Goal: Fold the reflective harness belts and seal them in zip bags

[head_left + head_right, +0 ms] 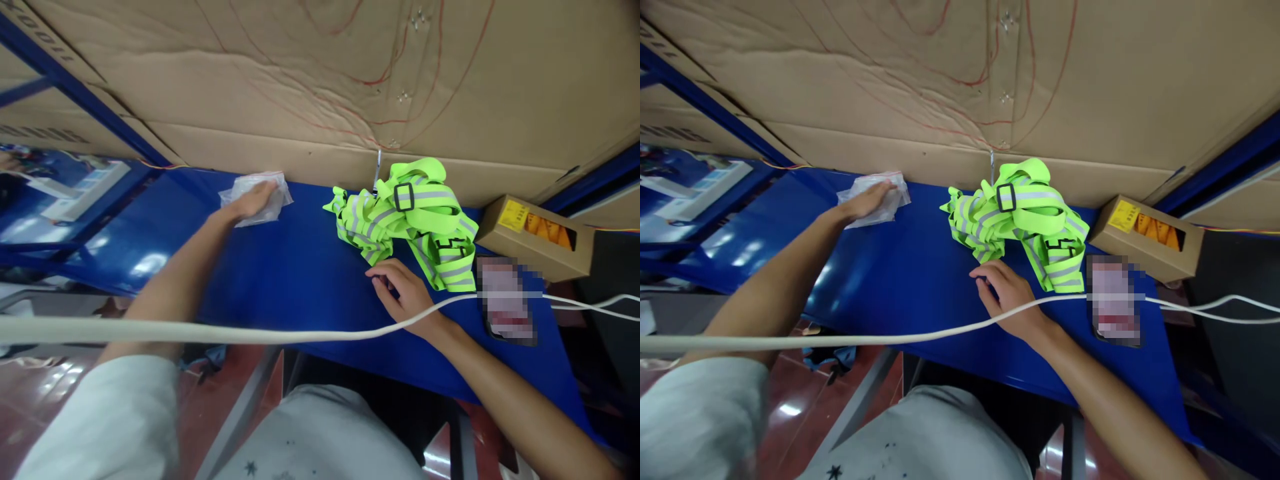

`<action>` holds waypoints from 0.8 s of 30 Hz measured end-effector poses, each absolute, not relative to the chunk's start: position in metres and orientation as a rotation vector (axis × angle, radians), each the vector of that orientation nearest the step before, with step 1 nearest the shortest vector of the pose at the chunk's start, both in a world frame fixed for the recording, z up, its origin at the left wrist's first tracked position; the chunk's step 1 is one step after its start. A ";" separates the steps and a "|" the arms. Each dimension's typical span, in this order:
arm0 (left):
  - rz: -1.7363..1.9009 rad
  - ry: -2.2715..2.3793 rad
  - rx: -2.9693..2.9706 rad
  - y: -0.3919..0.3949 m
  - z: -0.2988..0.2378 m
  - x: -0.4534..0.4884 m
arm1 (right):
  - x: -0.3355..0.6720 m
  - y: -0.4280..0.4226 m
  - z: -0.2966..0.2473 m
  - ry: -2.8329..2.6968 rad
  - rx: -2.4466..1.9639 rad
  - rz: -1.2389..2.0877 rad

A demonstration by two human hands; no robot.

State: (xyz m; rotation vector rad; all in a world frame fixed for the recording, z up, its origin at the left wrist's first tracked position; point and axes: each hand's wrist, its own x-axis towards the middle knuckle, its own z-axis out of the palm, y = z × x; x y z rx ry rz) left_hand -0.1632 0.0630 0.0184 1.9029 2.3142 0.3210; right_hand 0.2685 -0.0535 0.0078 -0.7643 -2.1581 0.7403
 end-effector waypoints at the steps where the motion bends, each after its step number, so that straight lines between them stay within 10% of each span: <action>1: 0.379 2.332 1.941 0.063 0.023 -0.165 | 0.268 -0.054 0.007 -2.170 -0.754 0.741; 14: 0.820 2.276 2.070 0.067 -0.002 -0.170 | 0.265 -0.048 0.006 -2.267 -0.812 0.696; 24: 0.794 1.435 2.746 0.027 0.085 0.049 | 0.267 -0.043 0.003 -2.310 -0.791 0.645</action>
